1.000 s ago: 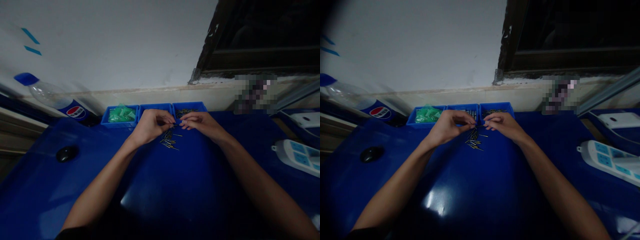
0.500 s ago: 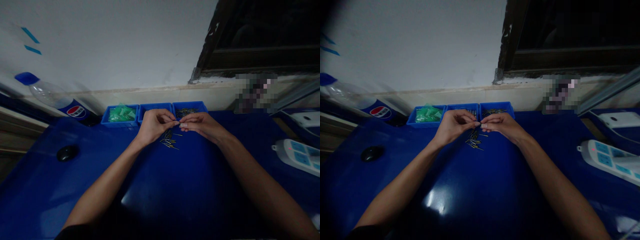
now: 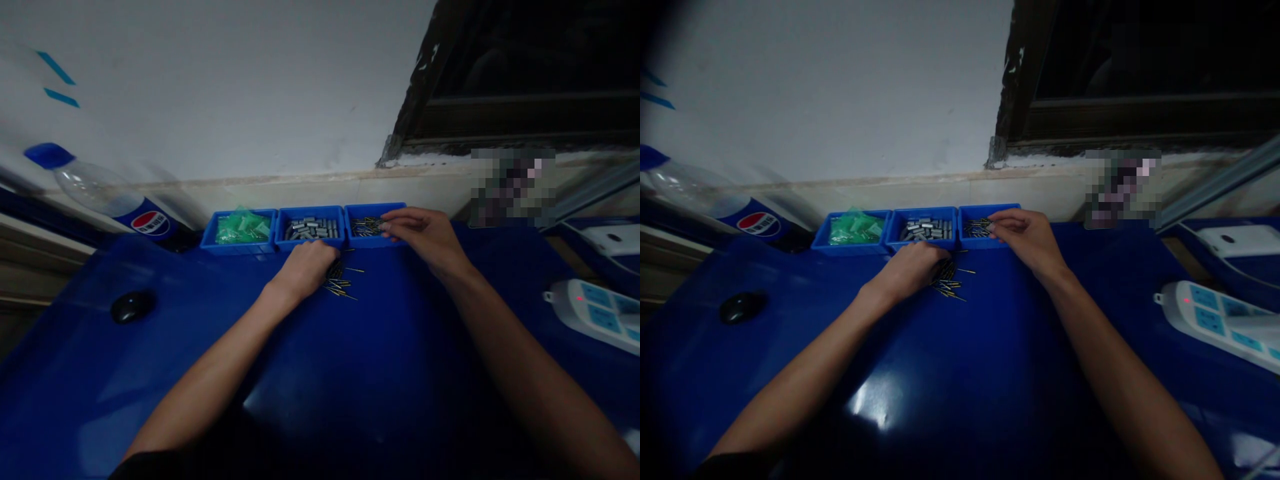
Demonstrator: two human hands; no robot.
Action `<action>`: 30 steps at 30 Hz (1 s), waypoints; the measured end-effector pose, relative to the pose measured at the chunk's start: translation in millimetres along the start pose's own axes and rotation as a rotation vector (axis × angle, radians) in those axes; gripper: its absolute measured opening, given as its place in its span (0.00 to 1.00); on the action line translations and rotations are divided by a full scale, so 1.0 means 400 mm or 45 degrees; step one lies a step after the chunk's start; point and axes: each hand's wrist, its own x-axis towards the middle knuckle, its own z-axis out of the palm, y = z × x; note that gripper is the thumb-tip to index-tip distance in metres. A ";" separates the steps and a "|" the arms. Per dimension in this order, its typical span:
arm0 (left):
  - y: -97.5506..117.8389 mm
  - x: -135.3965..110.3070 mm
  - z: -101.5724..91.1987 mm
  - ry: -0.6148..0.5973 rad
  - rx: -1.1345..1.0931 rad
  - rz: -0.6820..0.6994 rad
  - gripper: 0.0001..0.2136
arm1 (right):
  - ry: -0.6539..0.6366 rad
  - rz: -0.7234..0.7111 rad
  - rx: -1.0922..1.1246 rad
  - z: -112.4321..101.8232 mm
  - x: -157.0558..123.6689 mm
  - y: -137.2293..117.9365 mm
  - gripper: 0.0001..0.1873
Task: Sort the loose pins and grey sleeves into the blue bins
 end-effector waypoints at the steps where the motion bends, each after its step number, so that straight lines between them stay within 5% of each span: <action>1: 0.002 0.002 0.001 -0.017 0.029 -0.004 0.15 | -0.013 0.000 -0.004 0.002 -0.001 -0.002 0.11; 15: 0.005 -0.008 -0.009 0.039 0.119 -0.037 0.14 | -0.142 0.014 -0.049 0.018 -0.011 0.000 0.09; 25: 0.000 -0.006 -0.052 0.459 -0.639 0.205 0.11 | -0.312 0.022 -0.076 0.024 -0.013 0.004 0.09; 30: 0.019 -0.004 -0.052 0.525 -0.897 0.187 0.12 | -0.442 0.069 -0.028 0.030 -0.018 -0.001 0.09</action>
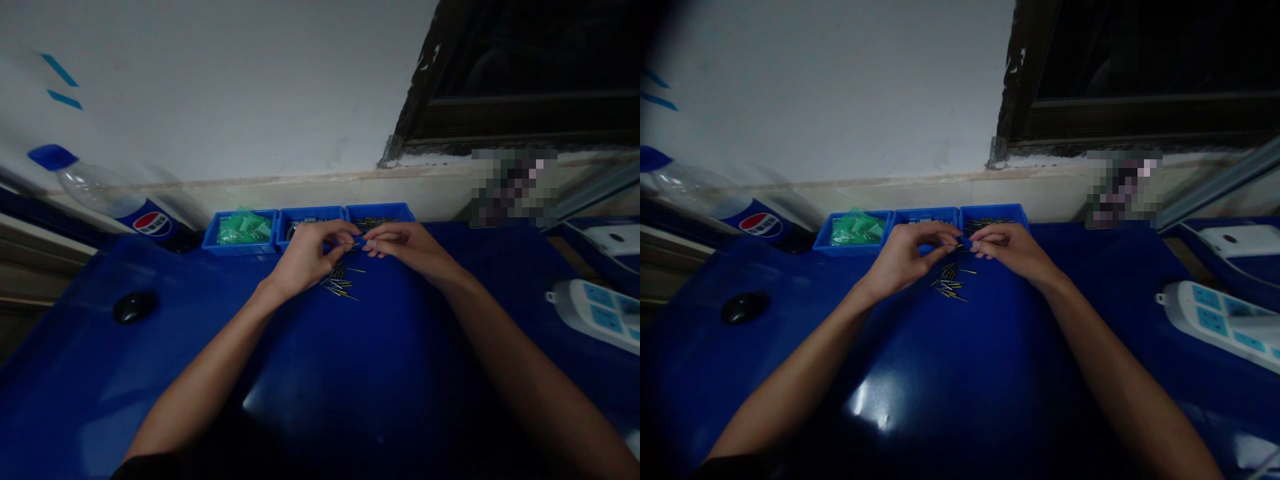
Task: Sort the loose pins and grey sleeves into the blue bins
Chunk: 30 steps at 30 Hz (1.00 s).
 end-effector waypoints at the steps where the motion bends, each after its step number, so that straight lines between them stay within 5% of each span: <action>1: -0.001 0.000 0.002 0.009 -0.033 -0.026 0.12 | -0.023 0.010 0.022 0.000 -0.001 -0.002 0.10; 9: -0.020 -0.001 0.010 0.068 -0.256 -0.145 0.22 | -0.104 0.053 0.146 0.000 -0.009 -0.013 0.13; 18: -0.011 0.001 0.016 0.035 -0.262 -0.202 0.16 | -0.107 0.092 0.189 0.011 -0.012 -0.016 0.10; 21: -0.027 0.000 0.013 -0.032 -0.038 -0.136 0.11 | -0.046 0.040 0.156 0.001 -0.008 -0.017 0.09; 25: -0.056 -0.008 0.013 -0.267 0.428 -0.005 0.11 | 0.265 -0.038 0.028 -0.028 -0.005 -0.021 0.08; 30: -0.064 -0.020 0.024 -0.499 0.692 -0.066 0.14 | 0.417 -0.026 -0.035 -0.054 -0.005 -0.025 0.13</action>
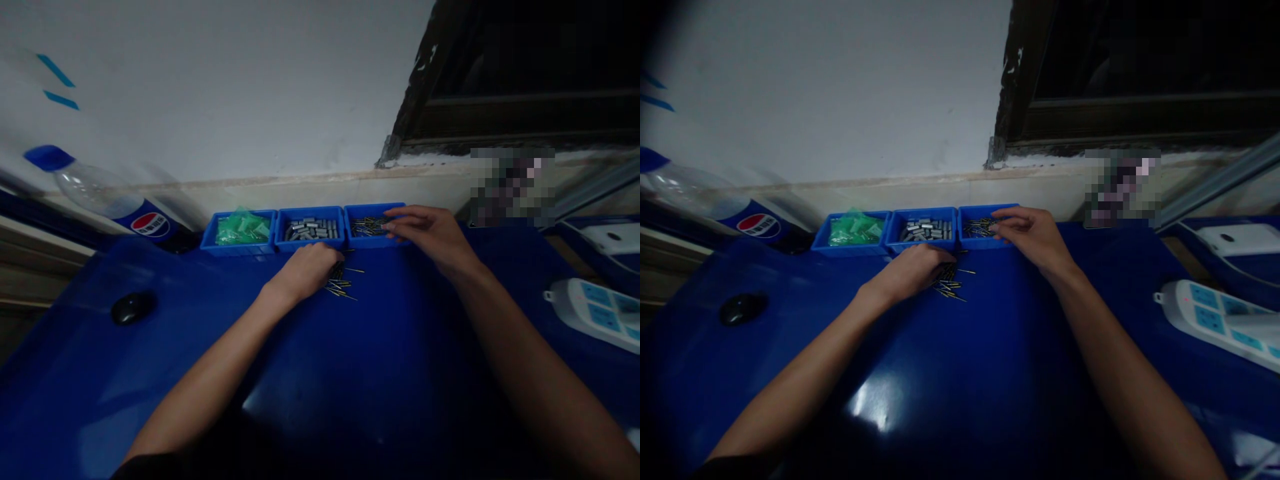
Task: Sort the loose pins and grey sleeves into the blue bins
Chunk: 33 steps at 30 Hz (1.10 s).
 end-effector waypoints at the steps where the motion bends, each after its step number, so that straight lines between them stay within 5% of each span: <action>1: 0.002 0.000 0.001 -0.026 0.030 -0.007 0.14 | -0.006 0.001 -0.003 0.000 0.000 -0.001 0.13; 14: 0.001 0.000 0.006 -0.008 0.087 -0.008 0.14 | -0.091 -0.027 0.008 0.020 -0.004 0.002 0.11; 23: 0.012 0.006 -0.027 0.352 -0.376 0.171 0.15 | -0.206 -0.044 -0.003 0.027 -0.004 0.017 0.10; 33: 0.032 0.013 -0.025 0.570 -0.820 0.009 0.14 | -0.375 -0.046 -0.044 0.031 -0.003 0.027 0.10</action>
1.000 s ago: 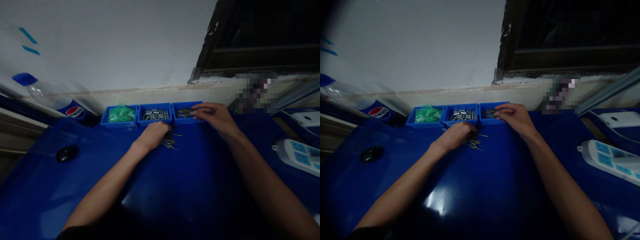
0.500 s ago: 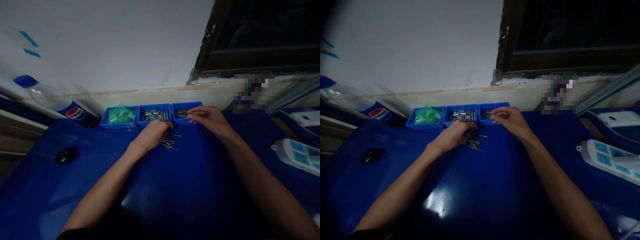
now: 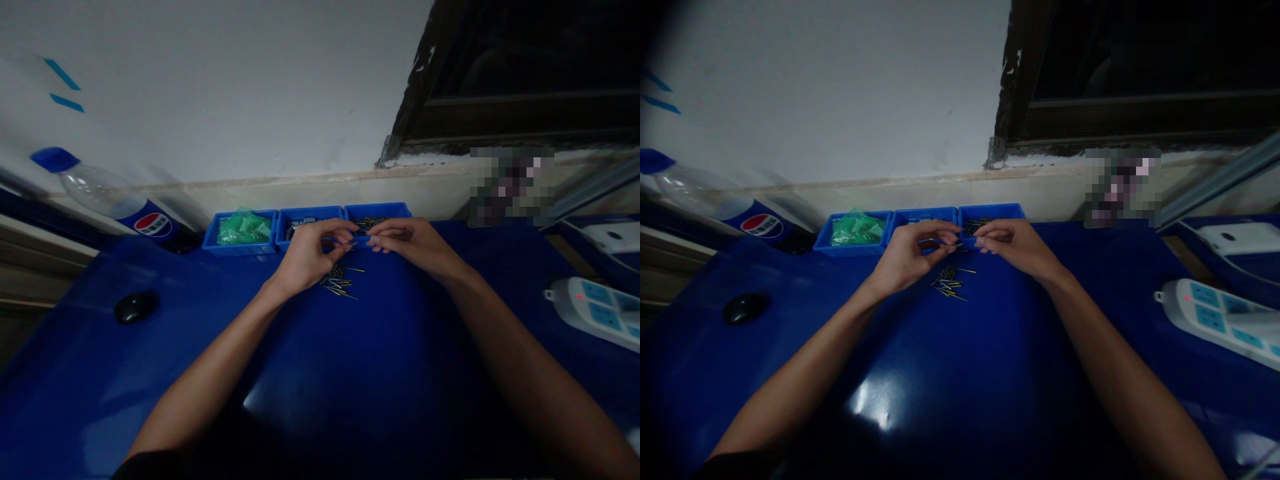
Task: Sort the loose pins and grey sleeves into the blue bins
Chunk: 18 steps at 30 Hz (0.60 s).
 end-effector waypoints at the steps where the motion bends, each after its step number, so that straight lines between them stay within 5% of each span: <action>1: -0.001 0.001 0.000 0.036 -0.026 -0.019 0.14 | -0.016 0.003 0.006 0.000 -0.001 -0.002 0.11; 10: -0.006 0.003 0.004 -0.033 -0.197 -0.066 0.13 | -0.151 0.136 0.182 0.009 -0.012 -0.027 0.16; 18: -0.007 0.000 0.011 -0.065 -0.260 -0.077 0.14 | -0.190 0.156 0.252 0.024 -0.014 -0.021 0.11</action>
